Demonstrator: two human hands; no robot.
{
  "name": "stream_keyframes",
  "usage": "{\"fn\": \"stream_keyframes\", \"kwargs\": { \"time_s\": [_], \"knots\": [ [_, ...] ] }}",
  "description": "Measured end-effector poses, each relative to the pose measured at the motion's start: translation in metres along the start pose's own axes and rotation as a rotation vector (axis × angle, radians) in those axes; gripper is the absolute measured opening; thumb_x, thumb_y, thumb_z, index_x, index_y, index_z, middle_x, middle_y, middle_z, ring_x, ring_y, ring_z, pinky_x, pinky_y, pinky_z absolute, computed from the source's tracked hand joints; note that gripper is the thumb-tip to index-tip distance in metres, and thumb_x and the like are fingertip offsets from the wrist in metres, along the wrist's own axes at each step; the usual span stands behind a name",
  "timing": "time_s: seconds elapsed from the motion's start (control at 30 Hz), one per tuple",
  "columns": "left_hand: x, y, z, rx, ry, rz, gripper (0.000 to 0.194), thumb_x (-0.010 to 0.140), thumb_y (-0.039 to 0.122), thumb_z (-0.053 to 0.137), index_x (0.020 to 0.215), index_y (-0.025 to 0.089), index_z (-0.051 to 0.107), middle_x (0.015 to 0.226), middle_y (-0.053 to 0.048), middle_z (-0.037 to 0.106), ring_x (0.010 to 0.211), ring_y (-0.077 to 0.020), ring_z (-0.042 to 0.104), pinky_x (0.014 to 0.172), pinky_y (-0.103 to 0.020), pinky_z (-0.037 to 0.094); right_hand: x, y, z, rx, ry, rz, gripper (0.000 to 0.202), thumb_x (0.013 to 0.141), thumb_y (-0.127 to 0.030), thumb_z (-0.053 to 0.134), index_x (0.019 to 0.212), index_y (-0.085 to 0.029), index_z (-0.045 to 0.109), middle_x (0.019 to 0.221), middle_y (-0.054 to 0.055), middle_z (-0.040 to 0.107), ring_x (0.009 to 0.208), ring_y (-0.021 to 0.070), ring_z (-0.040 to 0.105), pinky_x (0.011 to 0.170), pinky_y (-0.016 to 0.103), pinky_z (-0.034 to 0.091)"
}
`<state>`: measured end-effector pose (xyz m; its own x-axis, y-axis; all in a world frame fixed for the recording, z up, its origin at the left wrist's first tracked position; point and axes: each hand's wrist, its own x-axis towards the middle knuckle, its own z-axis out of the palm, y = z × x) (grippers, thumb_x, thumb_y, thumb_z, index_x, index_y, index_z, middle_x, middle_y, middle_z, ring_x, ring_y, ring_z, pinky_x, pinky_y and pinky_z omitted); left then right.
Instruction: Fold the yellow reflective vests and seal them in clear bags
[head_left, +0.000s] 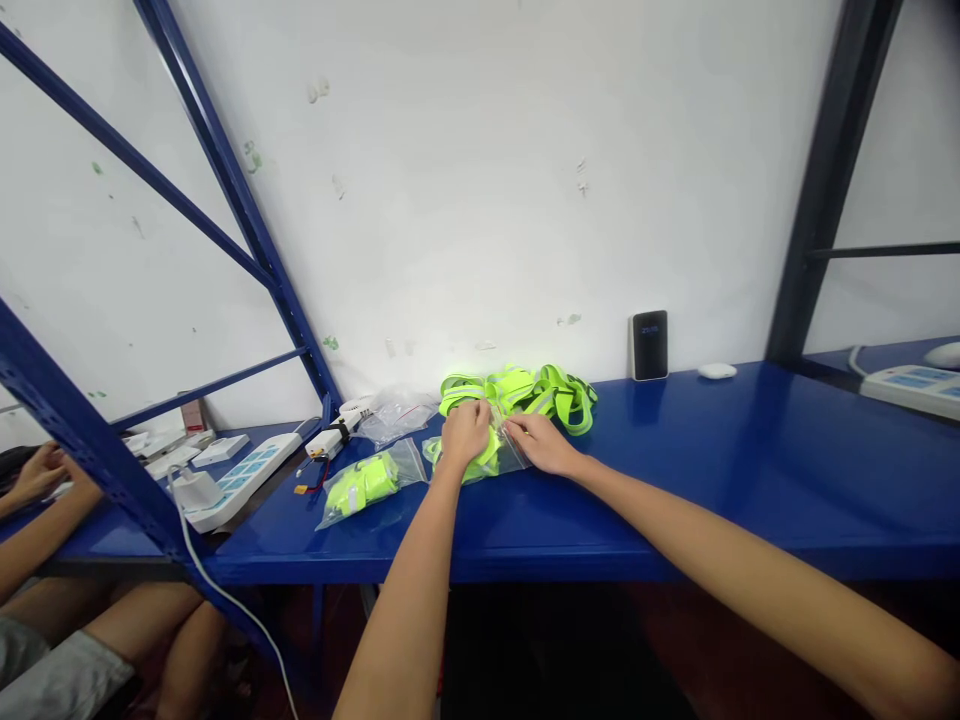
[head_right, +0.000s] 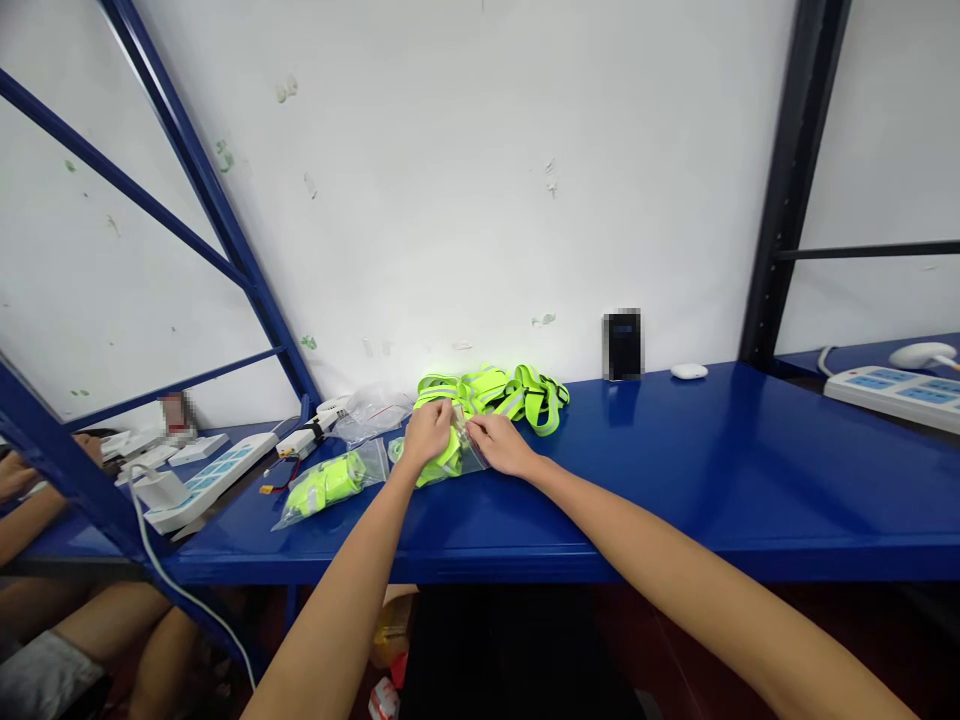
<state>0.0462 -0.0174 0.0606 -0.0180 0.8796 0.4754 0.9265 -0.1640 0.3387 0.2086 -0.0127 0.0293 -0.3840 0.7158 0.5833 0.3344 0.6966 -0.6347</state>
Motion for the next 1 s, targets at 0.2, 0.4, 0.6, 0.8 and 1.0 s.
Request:
{"fn": "stream_keyframes", "kwargs": {
  "time_s": [0.2, 0.4, 0.6, 0.8, 1.0],
  "knots": [
    [-0.003, 0.015, 0.01, 0.086, 0.033, -0.021, 0.05, 0.098, 0.043, 0.027, 0.085, 0.02, 0.07, 0.089, -0.013, 0.072, 0.084, -0.0252, 0.066, 0.069, -0.03, 0.04, 0.001, 0.001, -0.001, 0.521, -0.027, 0.423, 0.036, 0.089, -0.047, 0.041, 0.081, -0.017, 0.061, 0.075, 0.005, 0.063, 0.064, 0.018, 0.061, 0.053, 0.027, 0.047],
    [-0.004, 0.013, 0.013, 0.065, 0.041, -0.04, 0.049, 0.098, 0.045, 0.029, 0.086, 0.022, 0.07, 0.089, -0.012, 0.073, 0.083, -0.0243, 0.066, 0.07, -0.03, 0.041, 0.004, 0.008, 0.001, 0.389, 0.035, 0.272, 0.024, 0.075, -0.038, 0.063, 0.082, -0.016, 0.066, 0.081, 0.005, 0.068, 0.071, 0.017, 0.062, 0.063, 0.027, 0.049],
    [-0.005, 0.01, 0.01, -0.011, 0.044, 0.017, 0.047, 0.098, 0.044, 0.029, 0.089, 0.021, 0.069, 0.087, -0.01, 0.072, 0.082, -0.0221, 0.065, 0.07, -0.028, 0.04, 0.005, 0.018, 0.008, 0.325, 0.069, 0.218, 0.022, 0.076, -0.034, 0.061, 0.081, -0.015, 0.07, 0.083, 0.007, 0.073, 0.077, 0.0209, 0.066, 0.074, 0.032, 0.05],
    [0.001, -0.001, 0.009, -0.249, -0.059, 0.104, 0.028, 0.089, 0.035, 0.047, 0.086, 0.021, 0.071, 0.09, -0.003, 0.073, 0.082, -0.0184, 0.065, 0.072, -0.026, 0.042, 0.003, 0.015, 0.009, 0.266, 0.064, 0.208, 0.023, 0.081, -0.033, 0.056, 0.08, -0.016, 0.071, 0.082, 0.007, 0.074, 0.076, 0.0226, 0.067, 0.072, 0.033, 0.05],
    [0.005, -0.003, 0.007, -0.223, -0.079, 0.163, 0.027, 0.088, 0.034, 0.049, 0.093, 0.019, 0.07, 0.096, -0.006, 0.073, 0.09, -0.0203, 0.065, 0.082, -0.031, 0.046, 0.004, 0.014, 0.008, 0.337, 0.091, 0.297, 0.016, 0.073, -0.027, 0.064, 0.082, -0.015, 0.071, 0.086, 0.009, 0.075, 0.08, 0.0229, 0.069, 0.075, 0.033, 0.052]
  ]
}}
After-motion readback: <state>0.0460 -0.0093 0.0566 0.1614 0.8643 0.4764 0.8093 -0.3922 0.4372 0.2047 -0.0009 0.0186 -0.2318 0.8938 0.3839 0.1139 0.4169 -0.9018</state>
